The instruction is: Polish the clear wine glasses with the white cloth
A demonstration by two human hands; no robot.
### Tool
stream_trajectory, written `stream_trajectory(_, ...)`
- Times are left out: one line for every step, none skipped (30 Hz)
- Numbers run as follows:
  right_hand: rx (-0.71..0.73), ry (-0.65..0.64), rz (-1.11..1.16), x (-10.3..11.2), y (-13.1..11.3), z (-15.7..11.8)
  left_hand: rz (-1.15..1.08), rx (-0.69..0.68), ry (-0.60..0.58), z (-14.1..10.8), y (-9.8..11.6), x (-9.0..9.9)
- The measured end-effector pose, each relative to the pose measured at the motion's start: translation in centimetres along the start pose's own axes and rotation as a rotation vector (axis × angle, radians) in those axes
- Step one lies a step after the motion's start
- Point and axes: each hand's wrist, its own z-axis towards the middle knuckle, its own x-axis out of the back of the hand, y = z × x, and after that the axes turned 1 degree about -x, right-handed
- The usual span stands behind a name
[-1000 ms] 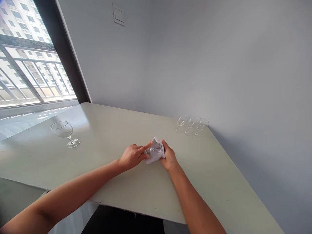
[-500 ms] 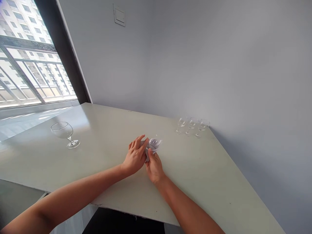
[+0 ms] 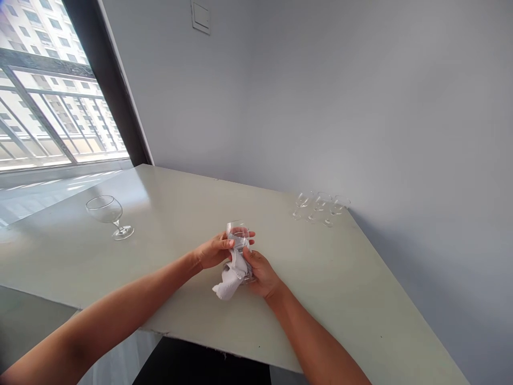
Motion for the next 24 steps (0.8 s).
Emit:
stream_trajectory(-0.002,-0.004,-0.003,0.1,-0.1,0.0,-0.001,-0.006,0.004,0.0,0.0,-0.1)
stream_trajectory(-0.003,0.003,-0.003,0.2,-0.3,0.0,0.004,-0.011,0.015,0.0,0.1,-0.1)
stream_trajectory(-0.002,0.018,-0.004,0.3,-0.5,0.0,0.010,-0.019,0.034,0.0,0.1,-0.2)
stream_trajectory(-0.003,0.042,-0.008,0.5,-0.7,0.0,0.019,-0.031,0.059,0.0,0.2,-0.3)
stream_trajectory(0.000,0.073,-0.019,0.6,-0.9,0.0,0.033,-0.047,0.089,-0.1,0.3,-0.4)
stream_trajectory(0.003,0.104,-0.040,0.8,-1.0,0.0,0.052,-0.065,0.118,0.0,0.4,-0.4)
stream_trajectory(0.008,0.132,-0.072,1.0,-1.2,0.0,0.073,-0.081,0.145,0.0,0.4,-0.5)
stream_trajectory(0.020,0.158,-0.112,1.1,-1.3,0.0,0.097,-0.093,0.170,0.0,0.5,-0.5)
stream_trajectory(0.041,0.183,-0.160,1.3,-1.4,0.0,0.123,-0.103,0.197,0.1,0.5,-0.5)
stream_trajectory(0.077,0.210,-0.213,1.3,-1.4,0.0,0.144,-0.110,0.227,0.1,0.5,-0.4)
stream_trajectory(0.122,0.240,-0.271,1.4,-1.4,0.0,0.156,-0.115,0.263,0.2,0.4,-0.4)
stream_trajectory(0.169,0.271,-0.331,1.4,-1.4,0.0,0.161,-0.117,0.306,0.3,0.3,-0.3)
stream_trajectory(0.209,0.291,-0.394,1.3,-1.3,0.0,0.162,-0.116,0.352,0.4,0.2,-0.1)
stream_trajectory(0.236,0.294,-0.458,1.2,-1.2,0.0,0.157,-0.116,0.397,0.5,0.1,0.0)
stream_trajectory(0.254,0.281,-0.520,1.1,-1.1,0.0,0.148,-0.115,0.435,0.6,-0.1,0.2)
stream_trajectory(0.268,0.260,-0.575,0.9,-1.0,0.0,0.137,-0.113,0.468,0.6,-0.2,0.3)
stream_trajectory(0.287,0.244,-0.621,0.8,-1.0,-0.1,0.127,-0.109,0.495,0.6,-0.3,0.5)
stream_trajectory(0.308,0.234,-0.658,0.6,-0.9,-0.1,0.116,-0.098,0.514,0.6,-0.3,0.6)
stream_trajectory(0.328,0.237,-0.685,0.5,-0.9,-0.1,0.102,-0.081,0.525,0.6,-0.4,0.7)
stream_trajectory(0.342,0.248,-0.705,0.4,-0.9,-0.2,0.083,-0.055,0.525,0.6,-0.4,0.7)
stream_trajectory(0.347,0.257,-0.719,0.4,-0.9,-0.2,0.062,-0.027,0.517,0.5,-0.4,0.8)
stream_trajectory(0.349,0.263,-0.727,0.3,-0.9,-0.3,0.036,-0.002,0.505,0.5,-0.3,0.8)
stream_trajectory(0.354,0.267,-0.732,0.3,-0.9,-0.3,0.008,0.017,0.496,0.5,-0.3,0.7)
stream_trajectory(0.366,0.272,-0.736,0.2,-0.9,-0.3,-0.019,0.032,0.484,0.4,-0.3,0.7)
